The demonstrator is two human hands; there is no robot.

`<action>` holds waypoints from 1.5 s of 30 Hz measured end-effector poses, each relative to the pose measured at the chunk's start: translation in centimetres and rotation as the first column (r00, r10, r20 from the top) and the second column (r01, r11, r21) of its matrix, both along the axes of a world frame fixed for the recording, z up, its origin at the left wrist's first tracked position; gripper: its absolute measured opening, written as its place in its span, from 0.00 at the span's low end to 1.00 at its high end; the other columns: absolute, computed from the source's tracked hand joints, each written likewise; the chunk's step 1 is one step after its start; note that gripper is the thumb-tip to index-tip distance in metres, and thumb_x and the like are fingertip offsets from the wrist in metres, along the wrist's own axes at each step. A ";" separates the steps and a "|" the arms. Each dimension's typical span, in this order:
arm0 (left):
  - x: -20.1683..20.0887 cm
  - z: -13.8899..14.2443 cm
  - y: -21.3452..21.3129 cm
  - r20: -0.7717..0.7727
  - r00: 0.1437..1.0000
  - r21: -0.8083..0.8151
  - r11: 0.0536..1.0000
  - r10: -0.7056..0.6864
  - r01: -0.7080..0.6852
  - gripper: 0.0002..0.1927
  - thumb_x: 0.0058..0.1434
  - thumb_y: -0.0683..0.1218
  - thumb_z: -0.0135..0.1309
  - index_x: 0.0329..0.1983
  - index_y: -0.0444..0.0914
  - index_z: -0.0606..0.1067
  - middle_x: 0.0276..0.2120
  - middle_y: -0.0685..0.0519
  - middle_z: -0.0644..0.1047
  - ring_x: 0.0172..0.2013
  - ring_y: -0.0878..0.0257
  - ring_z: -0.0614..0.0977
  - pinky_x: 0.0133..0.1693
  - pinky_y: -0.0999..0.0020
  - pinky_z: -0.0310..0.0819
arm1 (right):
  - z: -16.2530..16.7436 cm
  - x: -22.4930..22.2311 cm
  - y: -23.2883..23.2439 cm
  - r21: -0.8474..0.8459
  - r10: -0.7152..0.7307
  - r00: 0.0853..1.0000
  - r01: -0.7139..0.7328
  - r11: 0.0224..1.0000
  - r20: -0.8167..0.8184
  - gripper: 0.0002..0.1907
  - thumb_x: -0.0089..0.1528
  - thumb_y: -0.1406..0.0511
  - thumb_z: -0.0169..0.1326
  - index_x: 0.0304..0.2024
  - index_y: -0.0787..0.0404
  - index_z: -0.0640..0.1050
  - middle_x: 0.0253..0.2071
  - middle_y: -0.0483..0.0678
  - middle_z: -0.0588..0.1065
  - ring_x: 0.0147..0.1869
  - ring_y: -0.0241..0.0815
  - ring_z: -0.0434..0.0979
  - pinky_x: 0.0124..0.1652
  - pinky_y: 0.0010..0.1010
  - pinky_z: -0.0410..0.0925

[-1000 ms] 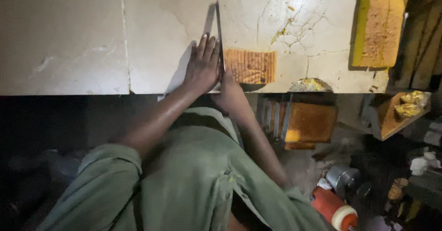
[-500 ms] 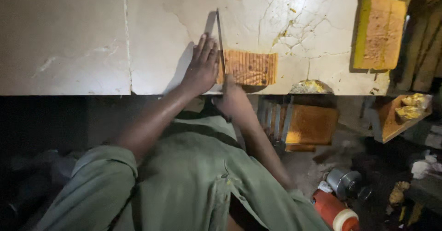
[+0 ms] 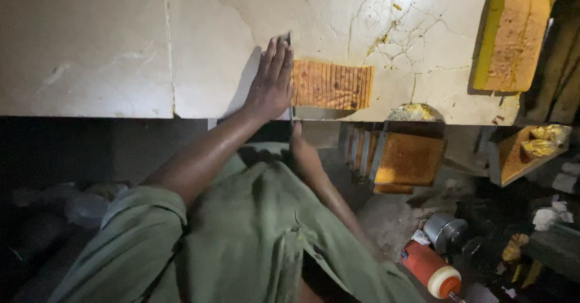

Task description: The person places a yellow plastic frame containing a honeycomb sheet on a white table and uses a long serrated knife to cut the frame into smaller rectangular pieces. The person repeatedly slices the frame, repositioning it as needed, and sets the cut pieces aside on the table.

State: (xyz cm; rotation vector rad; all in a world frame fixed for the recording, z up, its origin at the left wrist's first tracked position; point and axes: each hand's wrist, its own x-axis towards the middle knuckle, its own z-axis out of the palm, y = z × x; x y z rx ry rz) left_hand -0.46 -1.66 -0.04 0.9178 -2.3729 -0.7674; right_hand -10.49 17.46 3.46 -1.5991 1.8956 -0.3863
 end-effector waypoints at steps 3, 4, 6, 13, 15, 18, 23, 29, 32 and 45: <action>0.3 0.1 -0.5 0.076 0.995 0.026 0.998 -0.064 0.062 0.35 0.71 0.45 0.47 0.76 0.25 0.52 0.75 0.34 0.52 0.76 0.38 0.48 0.73 0.38 0.44 | -1.7 -1.4 -4.1 0.171 -0.051 0.998 0.058 0.984 -0.049 0.45 0.54 0.65 0.63 0.63 0.78 0.52 0.37 0.71 0.77 0.41 0.72 0.78 0.39 0.55 0.71; 0.5 0.2 -0.6 0.058 0.996 0.035 0.997 -0.069 0.067 0.34 0.71 0.44 0.46 0.76 0.26 0.52 0.75 0.34 0.52 0.77 0.38 0.48 0.74 0.42 0.45 | -1.0 -1.9 -5.9 0.157 -0.087 0.996 0.086 0.984 -0.001 0.40 0.53 0.65 0.63 0.59 0.75 0.57 0.37 0.69 0.78 0.42 0.70 0.80 0.41 0.54 0.72; 1.0 0.3 -0.8 0.029 0.997 0.050 0.997 -0.066 0.064 0.32 0.72 0.42 0.45 0.76 0.27 0.52 0.76 0.35 0.52 0.78 0.39 0.48 0.77 0.48 0.47 | 0.4 -2.2 -9.4 0.120 -0.112 0.993 0.107 0.987 0.028 0.32 0.54 0.67 0.61 0.55 0.72 0.61 0.37 0.67 0.79 0.44 0.69 0.81 0.42 0.52 0.74; 1.2 -0.4 -0.6 0.021 0.999 0.072 0.997 -0.030 0.028 0.37 0.70 0.44 0.48 0.78 0.28 0.49 0.76 0.34 0.52 0.76 0.38 0.49 0.74 0.50 0.48 | 8.8 0.8 -3.4 0.182 0.068 0.998 -0.067 0.981 -0.001 0.33 0.62 0.69 0.57 0.63 0.76 0.57 0.46 0.75 0.75 0.51 0.73 0.77 0.46 0.54 0.71; 1.1 -0.8 -0.5 -0.040 0.999 0.076 0.997 -0.030 0.033 0.39 0.70 0.44 0.49 0.79 0.29 0.48 0.76 0.36 0.52 0.77 0.39 0.49 0.76 0.50 0.49 | 8.1 0.8 0.5 0.588 -0.112 0.993 0.072 0.806 0.032 0.41 0.58 0.61 0.62 0.63 0.72 0.54 0.43 0.72 0.75 0.49 0.70 0.77 0.46 0.52 0.71; 1.1 -1.0 -0.3 0.011 0.999 0.117 0.992 -0.039 0.038 0.41 0.68 0.45 0.50 0.77 0.27 0.46 0.75 0.33 0.49 0.76 0.37 0.48 0.74 0.47 0.47 | 3.1 0.9 1.5 0.307 -0.125 0.981 0.075 0.949 0.147 0.38 0.59 0.63 0.63 0.64 0.69 0.58 0.45 0.73 0.76 0.50 0.74 0.76 0.44 0.55 0.70; 1.6 -0.2 -1.0 -0.038 0.999 0.192 0.980 -0.035 0.042 0.38 0.71 0.43 0.45 0.81 0.32 0.46 0.78 0.35 0.48 0.78 0.39 0.48 0.76 0.49 0.46 | -2.2 -0.6 -4.8 0.098 -0.045 0.999 0.046 0.994 -0.020 0.44 0.57 0.66 0.62 0.66 0.75 0.51 0.39 0.69 0.78 0.41 0.72 0.79 0.39 0.55 0.71; 2.4 0.2 -0.9 0.148 0.988 -0.012 0.999 0.047 -0.046 0.37 0.71 0.50 0.47 0.80 0.37 0.49 0.76 0.32 0.48 0.76 0.35 0.46 0.72 0.35 0.37 | 4.0 -0.2 -10.6 0.140 -0.104 0.992 0.093 0.986 0.069 0.38 0.56 0.66 0.62 0.61 0.73 0.57 0.40 0.68 0.78 0.43 0.68 0.82 0.40 0.50 0.76; 2.4 -0.5 -0.4 0.161 0.983 -0.057 0.995 0.086 -0.078 0.36 0.74 0.51 0.45 0.81 0.38 0.49 0.76 0.31 0.47 0.76 0.34 0.44 0.72 0.33 0.34 | 8.4 2.3 -5.3 0.228 -0.079 0.995 0.065 0.972 0.056 0.45 0.56 0.63 0.64 0.65 0.73 0.53 0.41 0.72 0.76 0.42 0.74 0.79 0.40 0.54 0.73; 3.0 -1.0 -1.3 0.189 0.982 0.016 1.000 0.008 -0.011 0.36 0.75 0.50 0.42 0.83 0.40 0.46 0.77 0.31 0.49 0.78 0.39 0.45 0.74 0.40 0.34 | -0.4 -0.4 -9.5 0.120 -0.051 0.998 0.046 0.992 0.039 0.34 0.54 0.64 0.63 0.53 0.75 0.62 0.39 0.67 0.80 0.46 0.66 0.82 0.44 0.50 0.75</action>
